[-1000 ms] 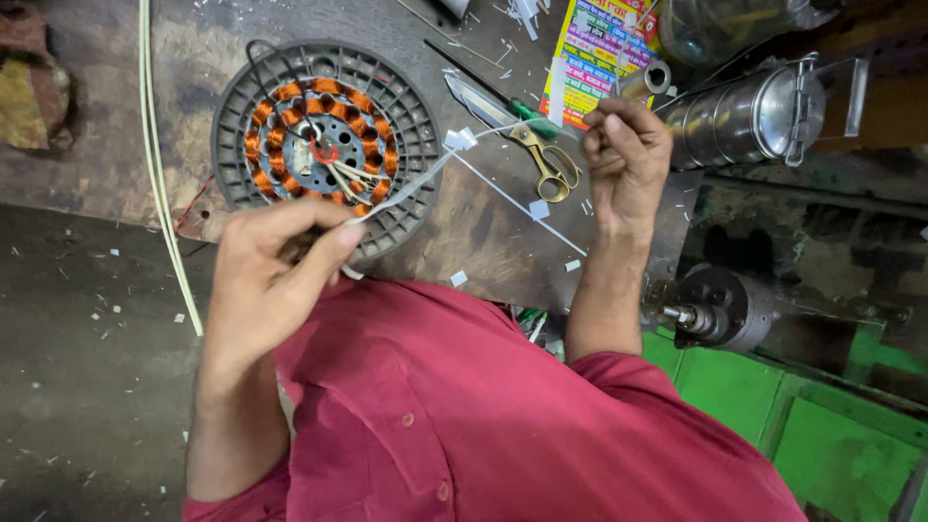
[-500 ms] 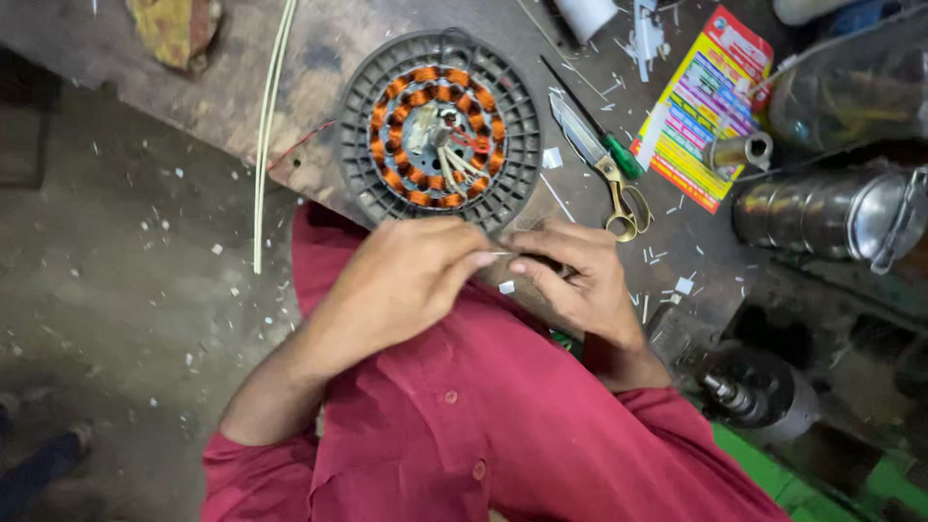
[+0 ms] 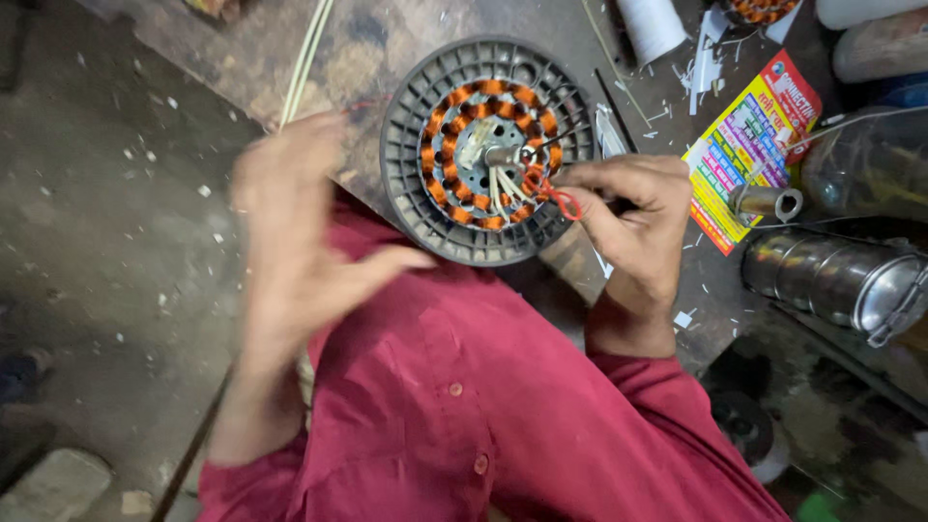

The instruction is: The person works on an electric motor stator, using a wooden stick to adjust and secure copper windings and white insulating material. They repeatedly insert, press, and reposition the stick and wires within the stator slots.

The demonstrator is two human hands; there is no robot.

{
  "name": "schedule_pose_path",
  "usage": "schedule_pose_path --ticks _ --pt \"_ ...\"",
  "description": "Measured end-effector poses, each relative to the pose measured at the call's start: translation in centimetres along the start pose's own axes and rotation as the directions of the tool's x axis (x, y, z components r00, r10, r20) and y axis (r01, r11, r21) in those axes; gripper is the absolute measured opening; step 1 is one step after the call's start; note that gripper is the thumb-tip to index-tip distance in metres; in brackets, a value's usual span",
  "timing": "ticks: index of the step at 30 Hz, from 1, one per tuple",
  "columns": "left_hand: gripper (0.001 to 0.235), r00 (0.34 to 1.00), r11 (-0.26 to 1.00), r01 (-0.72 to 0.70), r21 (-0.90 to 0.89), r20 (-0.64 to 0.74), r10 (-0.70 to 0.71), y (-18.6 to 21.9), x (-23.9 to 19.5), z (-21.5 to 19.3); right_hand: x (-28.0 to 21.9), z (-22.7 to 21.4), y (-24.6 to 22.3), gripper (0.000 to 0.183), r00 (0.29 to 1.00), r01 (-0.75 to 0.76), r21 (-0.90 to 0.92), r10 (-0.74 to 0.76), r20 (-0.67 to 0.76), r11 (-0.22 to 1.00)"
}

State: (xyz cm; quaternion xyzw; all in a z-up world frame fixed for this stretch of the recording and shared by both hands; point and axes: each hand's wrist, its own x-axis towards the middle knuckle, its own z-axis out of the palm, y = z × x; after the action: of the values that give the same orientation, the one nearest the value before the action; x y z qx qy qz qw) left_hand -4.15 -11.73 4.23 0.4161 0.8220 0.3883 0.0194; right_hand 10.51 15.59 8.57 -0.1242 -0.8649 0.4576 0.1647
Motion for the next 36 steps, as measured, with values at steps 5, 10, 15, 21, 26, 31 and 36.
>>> schedule_pose_path --ticks 5,10,15,21,26,31,36 --pt "0.129 0.997 0.997 -0.069 0.018 0.042 0.068 2.3 3.1 6.3 0.3 0.2 -0.1 0.004 0.981 -0.193 0.237 0.178 0.083 0.952" --pt "0.121 0.971 0.980 -0.130 -0.148 0.180 0.156 0.6 5.0 5.8 1.0 -0.1 1.4 0.006 0.993 -0.039 0.043 0.034 0.116 0.998" --pt "0.111 0.932 0.965 -0.161 -0.205 0.290 0.217 -0.5 6.8 5.1 0.9 -0.8 1.8 0.012 0.982 -0.033 -0.032 0.039 0.186 0.999" --pt "0.071 0.831 0.886 -0.230 -0.403 0.392 0.395 -0.6 9.4 3.5 0.9 -1.8 2.5 0.018 0.967 0.056 -0.115 -0.025 0.255 0.992" --pt "0.054 0.632 0.784 -0.345 -0.516 0.489 0.601 -1.0 14.0 5.5 0.2 -1.4 3.1 0.013 0.988 -0.045 -0.087 0.058 0.145 0.995" --pt "0.048 0.496 0.757 -0.380 -0.531 0.574 0.652 0.1 15.9 6.6 -0.2 -1.5 3.8 0.013 0.984 0.031 0.050 -0.039 0.171 0.998" --pt "0.048 0.443 0.757 -0.411 -0.508 0.614 0.653 0.5 16.6 6.6 -0.3 -1.4 3.1 0.018 0.978 0.018 -0.074 -0.002 0.210 0.997"
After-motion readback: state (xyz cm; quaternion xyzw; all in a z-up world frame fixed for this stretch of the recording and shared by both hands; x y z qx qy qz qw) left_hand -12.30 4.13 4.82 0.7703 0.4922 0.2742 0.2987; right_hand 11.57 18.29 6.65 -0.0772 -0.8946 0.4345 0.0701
